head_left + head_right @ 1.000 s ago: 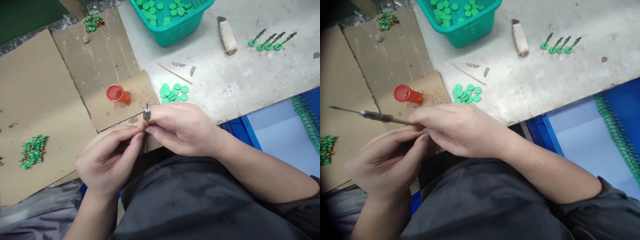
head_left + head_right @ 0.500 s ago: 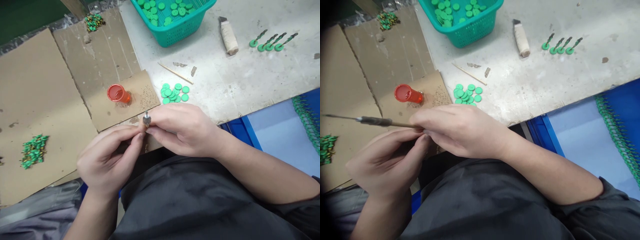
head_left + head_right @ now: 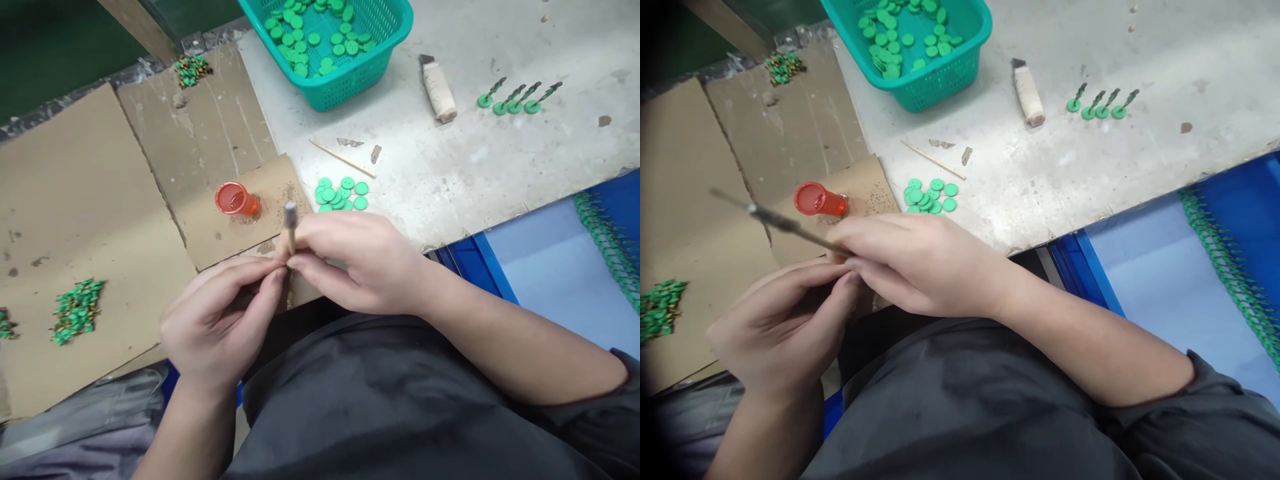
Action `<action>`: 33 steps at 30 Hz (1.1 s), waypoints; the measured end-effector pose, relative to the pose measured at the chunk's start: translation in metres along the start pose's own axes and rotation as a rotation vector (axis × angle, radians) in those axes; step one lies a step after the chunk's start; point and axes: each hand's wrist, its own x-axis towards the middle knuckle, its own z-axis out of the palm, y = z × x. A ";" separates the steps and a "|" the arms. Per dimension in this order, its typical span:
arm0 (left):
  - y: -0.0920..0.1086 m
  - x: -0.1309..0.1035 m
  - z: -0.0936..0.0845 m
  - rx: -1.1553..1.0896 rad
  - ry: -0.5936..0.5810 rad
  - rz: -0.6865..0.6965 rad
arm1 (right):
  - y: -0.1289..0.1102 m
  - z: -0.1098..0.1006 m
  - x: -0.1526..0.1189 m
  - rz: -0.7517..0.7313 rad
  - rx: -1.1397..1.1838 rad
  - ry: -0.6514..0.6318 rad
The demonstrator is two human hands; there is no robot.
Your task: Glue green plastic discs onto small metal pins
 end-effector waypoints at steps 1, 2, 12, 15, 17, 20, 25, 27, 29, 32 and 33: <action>0.000 0.000 0.000 -0.003 0.001 -0.016 | -0.002 -0.002 -0.001 0.032 0.001 0.060; 0.000 0.000 0.000 -0.006 0.003 -0.034 | -0.003 -0.003 -0.002 0.066 0.001 0.117; 0.006 0.000 -0.004 -0.155 0.091 -0.302 | -0.005 -0.004 -0.009 0.149 0.079 0.219; 0.007 0.005 -0.007 -0.258 0.095 -0.407 | -0.006 -0.004 -0.009 0.148 0.084 0.213; 0.007 0.009 -0.009 -0.321 0.090 -0.462 | -0.007 -0.005 -0.009 0.156 0.078 0.211; 0.006 0.014 -0.013 -0.382 0.080 -0.510 | -0.008 -0.005 -0.009 0.166 0.081 0.205; 0.005 0.019 -0.016 -0.417 0.054 -0.547 | -0.009 -0.005 -0.009 0.167 0.075 0.201; 0.006 0.020 -0.016 -0.423 0.044 -0.558 | -0.009 -0.005 -0.009 0.168 0.061 0.194; 0.007 0.020 -0.017 -0.429 0.032 -0.567 | -0.010 -0.004 -0.009 0.167 0.058 0.194; 0.007 0.019 -0.018 -0.437 0.012 -0.575 | -0.012 -0.004 -0.009 0.170 0.076 0.201; 0.006 0.019 -0.018 -0.441 0.006 -0.576 | -0.012 -0.003 -0.009 0.170 0.079 0.202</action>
